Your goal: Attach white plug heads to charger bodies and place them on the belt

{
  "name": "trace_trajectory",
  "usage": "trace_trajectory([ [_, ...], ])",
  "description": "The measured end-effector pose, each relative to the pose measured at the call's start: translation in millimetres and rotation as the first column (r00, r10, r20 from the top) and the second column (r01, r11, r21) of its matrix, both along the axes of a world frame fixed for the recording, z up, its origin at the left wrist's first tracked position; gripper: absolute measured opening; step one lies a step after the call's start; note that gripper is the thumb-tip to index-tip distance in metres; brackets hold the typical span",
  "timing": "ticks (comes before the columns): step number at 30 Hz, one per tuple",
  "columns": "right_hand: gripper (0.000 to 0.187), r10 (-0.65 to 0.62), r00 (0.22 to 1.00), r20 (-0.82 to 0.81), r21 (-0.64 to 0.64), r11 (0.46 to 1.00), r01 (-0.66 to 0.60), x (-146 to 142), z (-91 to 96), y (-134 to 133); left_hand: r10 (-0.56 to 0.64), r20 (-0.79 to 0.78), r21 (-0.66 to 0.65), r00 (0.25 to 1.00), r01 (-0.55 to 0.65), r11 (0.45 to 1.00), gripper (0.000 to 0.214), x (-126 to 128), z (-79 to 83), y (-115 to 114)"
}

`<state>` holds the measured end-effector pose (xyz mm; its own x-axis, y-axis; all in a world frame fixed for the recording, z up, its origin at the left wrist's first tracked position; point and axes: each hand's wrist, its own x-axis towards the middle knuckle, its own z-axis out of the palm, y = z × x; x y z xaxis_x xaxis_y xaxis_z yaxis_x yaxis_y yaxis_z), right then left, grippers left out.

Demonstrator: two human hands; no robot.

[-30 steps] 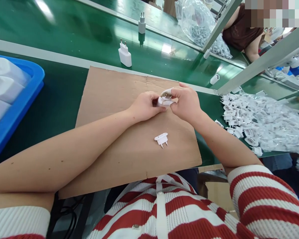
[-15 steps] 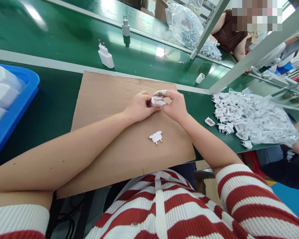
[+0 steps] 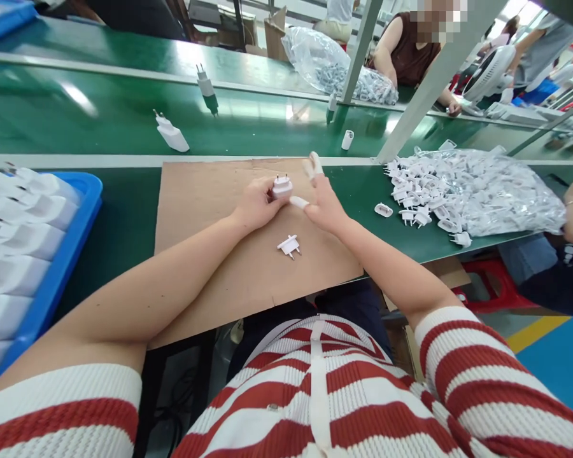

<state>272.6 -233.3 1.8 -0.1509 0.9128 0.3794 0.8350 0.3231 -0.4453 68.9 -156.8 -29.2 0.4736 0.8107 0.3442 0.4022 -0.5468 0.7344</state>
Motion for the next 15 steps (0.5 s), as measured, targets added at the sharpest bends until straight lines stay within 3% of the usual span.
trace_trajectory([
  [3,0.066,-0.055,0.995,-0.081,0.053,0.997,0.059,19.4,-1.5,-45.7,0.002,-0.054,0.056,0.999,0.001,0.998,0.015,-1.2,2.1,0.2],
  [5,0.057,0.083,0.99,-0.111,0.007,0.997,-0.083,19.5,-2.8,-70.8,0.008,-0.077,0.077,0.997,-0.002,0.997,0.016,-0.8,2.1,1.0],
  [7,0.054,0.272,0.955,-0.115,-0.04,0.96,-0.278,8.3,-3.0,-83.2,0.02,-0.092,0.095,0.996,-0.011,0.995,0.017,0.3,1.2,2.2],
  [10,0.041,0.491,0.871,-0.028,-0.127,0.862,-0.491,-14.3,-1.5,-76.6,0.03,-0.106,0.118,0.994,-0.017,0.993,0.018,1.2,-0.3,3.1],
  [15,0.033,0.573,0.819,0.03,-0.272,0.794,-0.545,-20.6,-2.7,-43.8,0.048,-0.113,0.111,0.992,-0.036,0.993,0.029,-2.7,-2.3,-2.5],
])
